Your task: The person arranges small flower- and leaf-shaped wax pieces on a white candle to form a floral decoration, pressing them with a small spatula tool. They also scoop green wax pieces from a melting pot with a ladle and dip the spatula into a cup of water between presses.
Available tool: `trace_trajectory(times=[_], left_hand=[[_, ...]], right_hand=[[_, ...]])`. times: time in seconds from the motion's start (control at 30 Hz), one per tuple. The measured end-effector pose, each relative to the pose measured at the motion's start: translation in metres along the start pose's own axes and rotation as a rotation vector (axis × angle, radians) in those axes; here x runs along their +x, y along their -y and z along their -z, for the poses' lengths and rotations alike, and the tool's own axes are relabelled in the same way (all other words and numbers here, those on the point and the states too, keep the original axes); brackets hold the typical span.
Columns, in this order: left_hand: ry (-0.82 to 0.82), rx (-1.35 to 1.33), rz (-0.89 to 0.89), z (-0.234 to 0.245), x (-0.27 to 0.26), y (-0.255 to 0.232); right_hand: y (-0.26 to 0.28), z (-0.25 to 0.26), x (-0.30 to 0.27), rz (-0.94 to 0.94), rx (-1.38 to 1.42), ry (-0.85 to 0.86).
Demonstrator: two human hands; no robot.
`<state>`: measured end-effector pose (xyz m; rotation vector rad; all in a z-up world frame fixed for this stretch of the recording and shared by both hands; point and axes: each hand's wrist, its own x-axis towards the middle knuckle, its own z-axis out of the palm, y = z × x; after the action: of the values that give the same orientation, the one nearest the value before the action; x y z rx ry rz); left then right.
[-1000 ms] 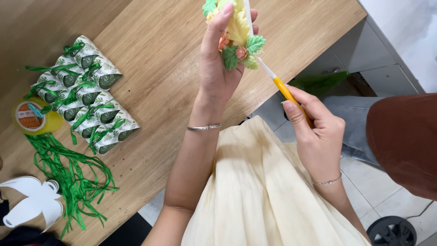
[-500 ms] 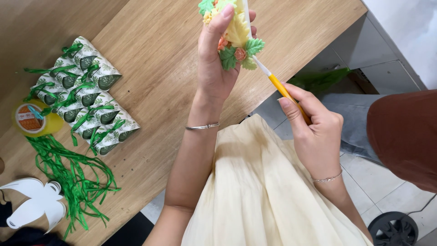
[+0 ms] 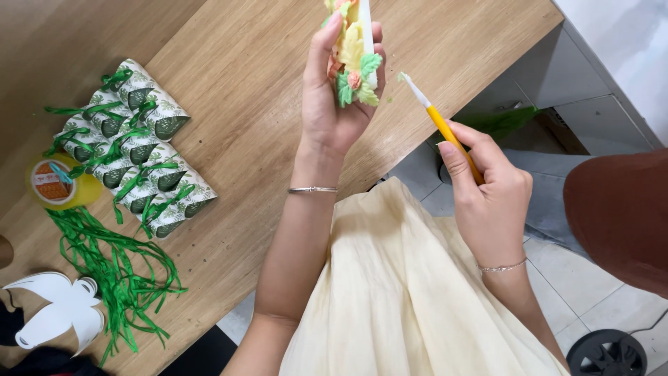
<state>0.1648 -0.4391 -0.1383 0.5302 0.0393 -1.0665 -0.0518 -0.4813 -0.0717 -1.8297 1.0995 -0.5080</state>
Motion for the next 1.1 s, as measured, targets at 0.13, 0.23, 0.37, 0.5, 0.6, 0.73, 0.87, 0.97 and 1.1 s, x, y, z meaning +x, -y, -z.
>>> trace_trajectory(times=[0.13,0.23,0.37,0.5,0.6,0.73,0.87,0.97,1.1], left_hand=[[0.019,-0.308,0.235,0.012,0.003,0.001],[0.044,-0.404,0.326,0.018,0.000,0.001],[0.035,-0.331,0.297,0.022,0.000,0.001],[-0.021,-0.236,0.240,0.020,-0.004,0.003],[-0.050,-0.139,0.199,0.023,-0.007,0.002],[-0.066,-0.032,0.185,0.030,-0.007,0.004],[-0.143,-0.020,0.203,0.035,-0.008,0.005],[-0.131,-0.043,0.228,0.043,-0.008,0.007],[-0.178,0.030,0.207,0.052,-0.004,0.004]], right_hand=[[-0.008,-0.001,0.004,-0.020,0.010,0.004],[-0.012,-0.001,0.003,-0.023,0.041,0.009],[-0.009,-0.004,0.002,0.001,0.015,0.026],[0.003,-0.008,-0.001,0.072,-0.064,0.047],[0.010,-0.011,-0.001,0.103,-0.175,0.027],[0.002,-0.016,0.001,0.231,-0.276,-0.023],[-0.011,-0.023,0.005,0.120,-0.333,-0.019],[-0.021,-0.025,0.007,0.062,-0.305,-0.061],[-0.042,-0.033,0.015,0.070,-0.247,-0.061]])
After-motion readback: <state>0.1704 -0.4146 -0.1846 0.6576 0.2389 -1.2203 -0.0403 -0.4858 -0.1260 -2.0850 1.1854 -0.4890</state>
